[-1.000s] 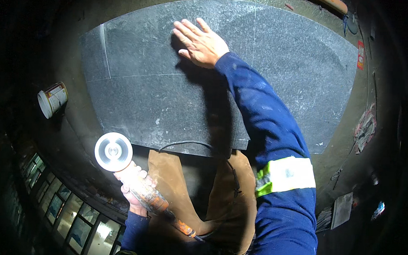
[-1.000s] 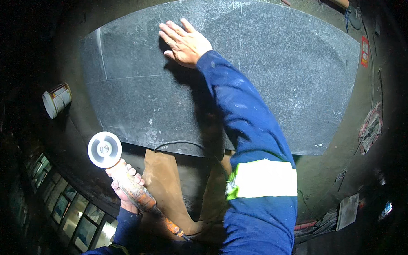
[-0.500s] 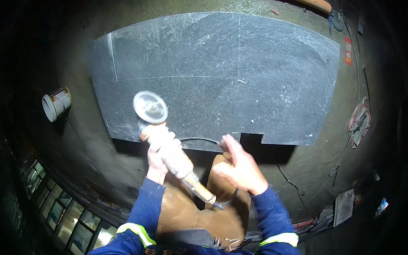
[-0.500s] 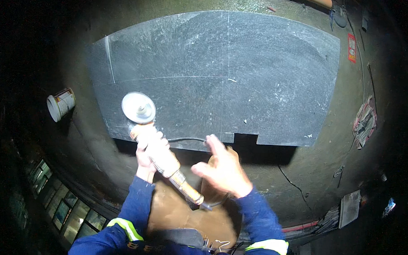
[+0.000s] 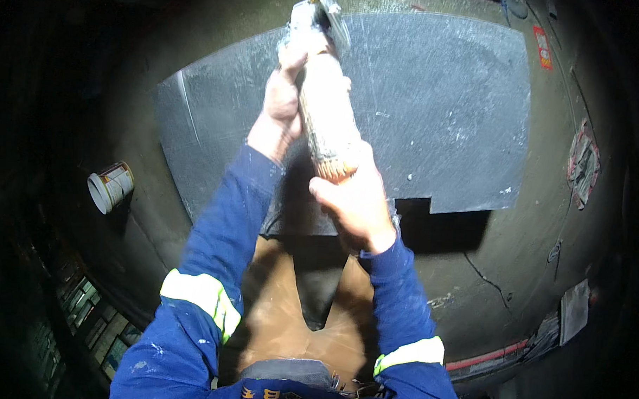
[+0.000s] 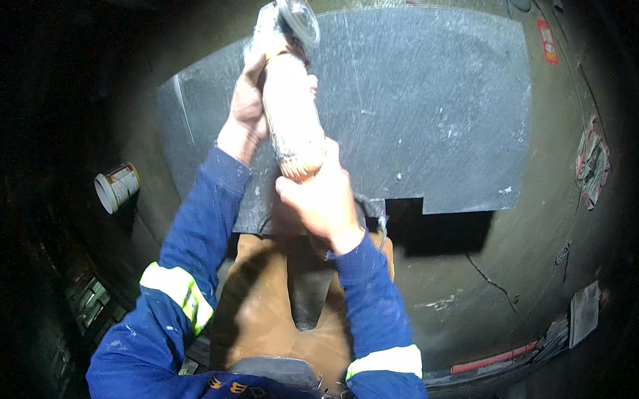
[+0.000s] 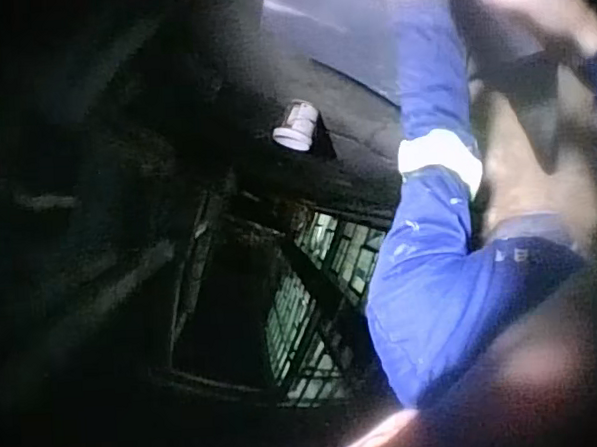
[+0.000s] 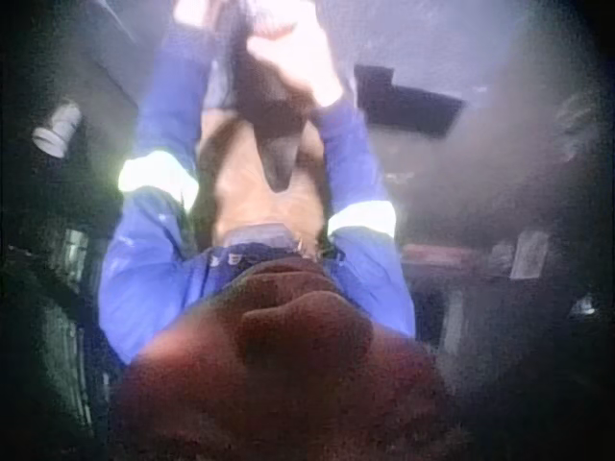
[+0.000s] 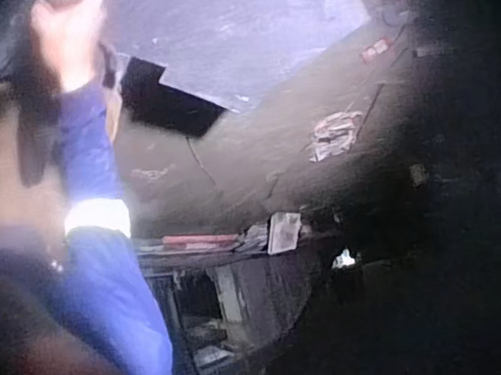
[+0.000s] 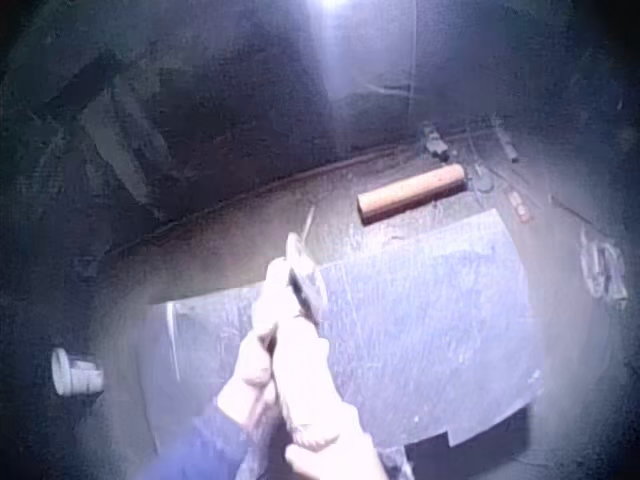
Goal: The person uses an angle grinder to cut a large dark metal sheet on the floor. They guide the tool along marked lines, reposition the sheet, and continue cutting until a section is separated. Another worker briefly assists by moving the cut piece.
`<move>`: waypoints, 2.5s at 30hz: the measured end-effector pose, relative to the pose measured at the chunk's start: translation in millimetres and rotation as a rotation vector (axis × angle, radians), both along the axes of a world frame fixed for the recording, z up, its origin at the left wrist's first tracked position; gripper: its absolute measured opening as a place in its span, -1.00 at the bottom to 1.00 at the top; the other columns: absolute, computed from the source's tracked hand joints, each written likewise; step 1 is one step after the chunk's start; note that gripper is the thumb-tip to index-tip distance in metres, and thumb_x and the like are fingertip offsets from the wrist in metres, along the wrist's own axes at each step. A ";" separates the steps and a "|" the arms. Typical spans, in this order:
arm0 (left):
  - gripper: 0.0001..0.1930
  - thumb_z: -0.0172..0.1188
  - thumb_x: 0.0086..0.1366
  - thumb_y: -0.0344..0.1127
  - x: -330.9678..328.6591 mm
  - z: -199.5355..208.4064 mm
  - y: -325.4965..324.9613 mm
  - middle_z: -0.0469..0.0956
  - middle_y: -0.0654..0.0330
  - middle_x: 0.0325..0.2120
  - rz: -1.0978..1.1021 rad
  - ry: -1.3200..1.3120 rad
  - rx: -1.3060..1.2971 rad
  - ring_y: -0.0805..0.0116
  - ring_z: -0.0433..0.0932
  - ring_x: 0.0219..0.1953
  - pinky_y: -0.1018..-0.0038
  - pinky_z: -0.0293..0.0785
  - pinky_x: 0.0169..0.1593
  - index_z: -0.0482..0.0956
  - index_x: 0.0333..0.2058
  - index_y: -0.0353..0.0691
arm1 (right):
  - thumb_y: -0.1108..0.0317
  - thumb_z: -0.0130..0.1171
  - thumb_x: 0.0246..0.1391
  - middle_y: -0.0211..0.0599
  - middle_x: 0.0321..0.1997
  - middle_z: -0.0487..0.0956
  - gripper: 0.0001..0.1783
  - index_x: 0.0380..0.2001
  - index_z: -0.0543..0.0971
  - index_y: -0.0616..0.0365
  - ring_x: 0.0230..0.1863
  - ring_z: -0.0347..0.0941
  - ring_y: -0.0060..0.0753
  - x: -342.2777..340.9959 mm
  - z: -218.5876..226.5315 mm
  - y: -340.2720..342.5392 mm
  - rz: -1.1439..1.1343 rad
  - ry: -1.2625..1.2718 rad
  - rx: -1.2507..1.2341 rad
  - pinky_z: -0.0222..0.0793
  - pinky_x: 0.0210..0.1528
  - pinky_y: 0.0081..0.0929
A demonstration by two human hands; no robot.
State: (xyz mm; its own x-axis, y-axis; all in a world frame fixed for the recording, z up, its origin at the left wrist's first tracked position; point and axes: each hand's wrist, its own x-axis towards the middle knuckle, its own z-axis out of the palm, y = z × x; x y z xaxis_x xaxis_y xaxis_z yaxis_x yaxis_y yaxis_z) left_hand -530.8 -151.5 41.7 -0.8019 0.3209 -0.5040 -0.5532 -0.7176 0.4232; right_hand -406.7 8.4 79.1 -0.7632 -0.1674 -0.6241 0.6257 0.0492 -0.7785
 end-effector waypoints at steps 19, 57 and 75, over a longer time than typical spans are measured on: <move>-0.75 0.25 0.41 0.01 -136.1 -134.1 0.0 0.58 0.36 -0.49 -0.003 0.156 -0.235 0.50 0.53 -0.52 0.50 0.52 -0.43 0.63 -0.25 -0.03 | 0.45 0.49 -0.09 -0.12 -0.17 0.57 -0.30 0.06 0.29 0.32 -0.31 0.61 -0.38 -97.3 -131.1 -45.7 -0.104 0.236 0.212 0.64 -0.31 -0.36; -0.67 0.22 0.40 0.15 -136.6 -119.0 -10.6 0.62 0.41 -0.37 -0.110 0.104 -0.472 0.54 0.56 -0.41 0.48 0.54 -0.32 0.65 -0.16 0.05 | 0.46 0.45 -0.06 -0.03 -0.31 0.56 -0.25 0.09 0.19 0.33 -0.54 0.59 -0.28 -111.2 -134.6 -50.6 -0.091 0.161 0.110 0.61 -0.54 -0.33; -0.74 0.19 0.45 0.01 -145.5 -141.7 -14.9 0.63 0.39 -0.34 -0.079 0.174 -0.289 0.55 0.57 -0.38 0.51 0.55 -0.29 0.65 -0.10 0.01 | 0.43 0.44 -0.02 -0.09 -0.38 0.57 -0.35 0.00 0.24 0.33 -0.56 0.57 -0.33 -116.7 -97.4 -55.9 -0.181 0.006 -0.045 0.59 -0.55 -0.37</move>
State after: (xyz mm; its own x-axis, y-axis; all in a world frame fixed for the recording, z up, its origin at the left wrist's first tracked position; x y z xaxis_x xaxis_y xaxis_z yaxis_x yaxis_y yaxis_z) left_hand -676.3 -166.5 -100.0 -0.8623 0.2493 -0.4408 -0.5038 -0.5117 0.6960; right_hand -523.4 -47.6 -18.2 -0.7873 -0.0547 -0.6142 0.6163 -0.0989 -0.7813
